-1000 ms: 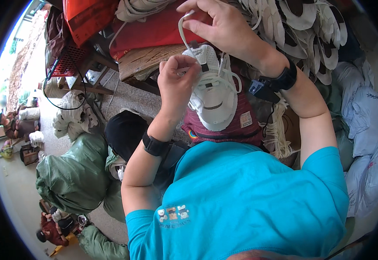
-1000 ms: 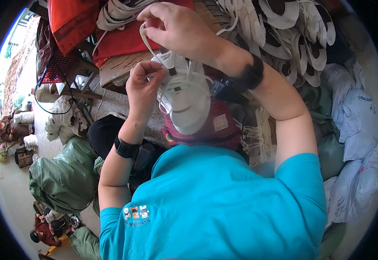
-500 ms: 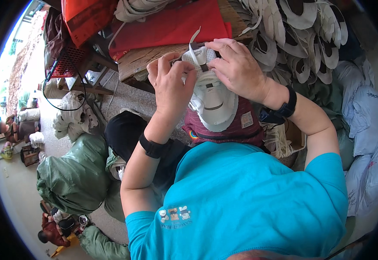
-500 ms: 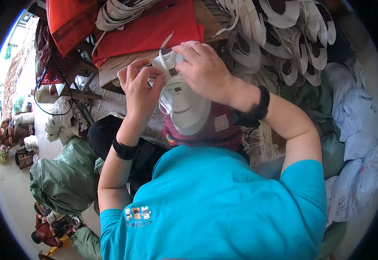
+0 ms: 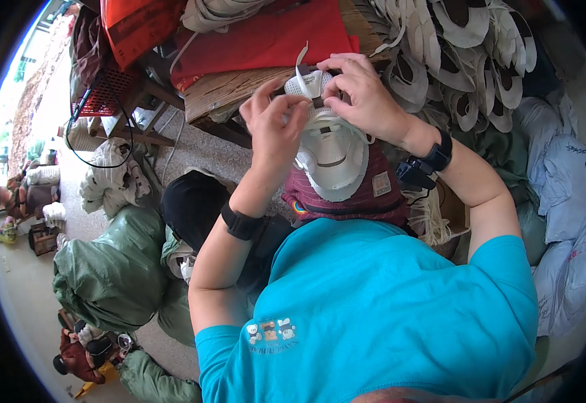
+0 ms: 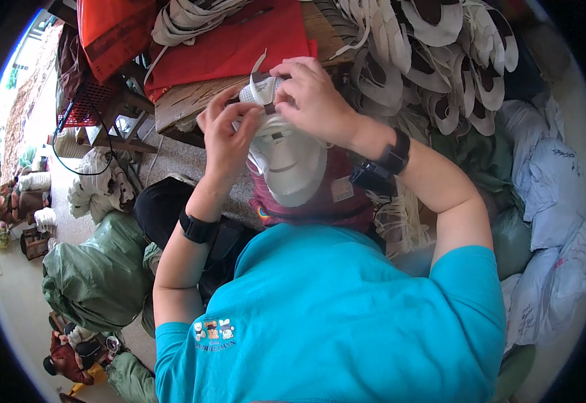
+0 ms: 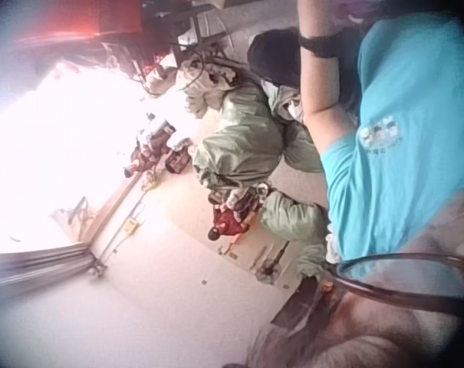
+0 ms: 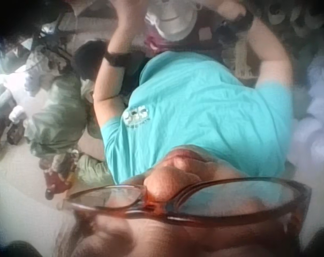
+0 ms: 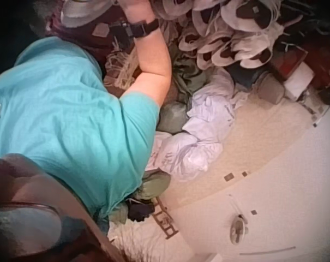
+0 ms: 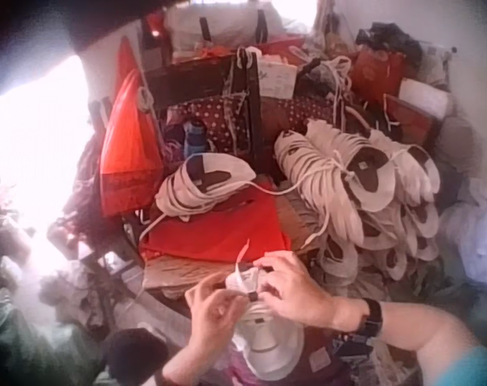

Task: The person sits on the floor and threads white shoelaces through the eyelets of a white shoe. They pull the laces tight and adjust the fit, then place the shoe aside and pick up another shoe to repeat the process.

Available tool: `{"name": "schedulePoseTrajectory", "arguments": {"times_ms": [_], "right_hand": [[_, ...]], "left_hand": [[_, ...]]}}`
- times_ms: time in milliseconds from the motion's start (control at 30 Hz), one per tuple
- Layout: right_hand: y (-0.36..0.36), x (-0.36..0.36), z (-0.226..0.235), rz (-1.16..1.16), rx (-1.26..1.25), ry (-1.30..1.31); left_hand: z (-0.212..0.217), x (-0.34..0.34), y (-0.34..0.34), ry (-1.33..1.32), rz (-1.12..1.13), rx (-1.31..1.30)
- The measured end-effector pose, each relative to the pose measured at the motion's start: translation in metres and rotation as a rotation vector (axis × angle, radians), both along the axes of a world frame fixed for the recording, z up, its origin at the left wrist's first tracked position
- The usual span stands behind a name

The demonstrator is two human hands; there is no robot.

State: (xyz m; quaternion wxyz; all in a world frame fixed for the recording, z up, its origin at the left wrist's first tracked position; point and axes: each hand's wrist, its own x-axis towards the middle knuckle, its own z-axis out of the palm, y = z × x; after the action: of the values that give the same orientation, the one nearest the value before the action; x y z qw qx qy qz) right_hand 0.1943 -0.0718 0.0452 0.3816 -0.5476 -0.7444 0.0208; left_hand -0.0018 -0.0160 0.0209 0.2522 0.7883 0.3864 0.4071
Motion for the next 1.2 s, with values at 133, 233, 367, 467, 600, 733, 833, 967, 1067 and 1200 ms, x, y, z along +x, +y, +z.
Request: {"name": "schedulePoseTrajectory", "arguments": {"times_ms": [133, 233, 367, 467, 600, 733, 833, 967, 1067, 1200], "right_hand": [[-0.003, 0.023, 0.038, -0.228, 0.273, -0.349], [-0.001, 0.04, 0.03, -0.135, -0.063, 0.35], [-0.006, 0.002, 0.035, 0.109, -0.633, 1.432], [-0.009, 0.012, 0.033, 0.189, -0.625, 1.587], [-0.004, 0.074, 0.034, 0.239, -0.427, 1.731], [-0.012, 0.149, 0.067, -0.073, 0.01, 1.641], [-0.046, 0.231, 0.094, -0.277, 0.269, 1.559], [-0.07, 0.256, 0.107, -0.363, 0.493, 1.46], [-0.073, 0.228, 0.107, -0.478, 0.717, 1.258], [-0.049, 0.185, 0.05, -0.488, 0.208, 0.628]], "left_hand": [[0.004, -0.03, -0.009, -0.071, 0.023, 0.126], [0.004, -0.039, -0.024, -0.013, -0.09, 0.041], [-0.011, -0.04, -0.029, -0.048, -0.122, -0.181], [0.004, -0.046, -0.023, 0.008, -0.09, -0.15], [0.018, -0.047, -0.011, 0.093, -0.096, 0.249], [0.009, -0.035, -0.008, 0.008, -0.087, 0.291], [0.003, -0.022, -0.008, 0.058, -0.084, 0.213], [-0.016, -0.016, -0.022, 0.056, -0.088, 0.16], [-0.015, -0.023, -0.025, 0.019, -0.123, 0.049], [-0.006, -0.029, -0.013, -0.056, -0.085, 0.031]]}}
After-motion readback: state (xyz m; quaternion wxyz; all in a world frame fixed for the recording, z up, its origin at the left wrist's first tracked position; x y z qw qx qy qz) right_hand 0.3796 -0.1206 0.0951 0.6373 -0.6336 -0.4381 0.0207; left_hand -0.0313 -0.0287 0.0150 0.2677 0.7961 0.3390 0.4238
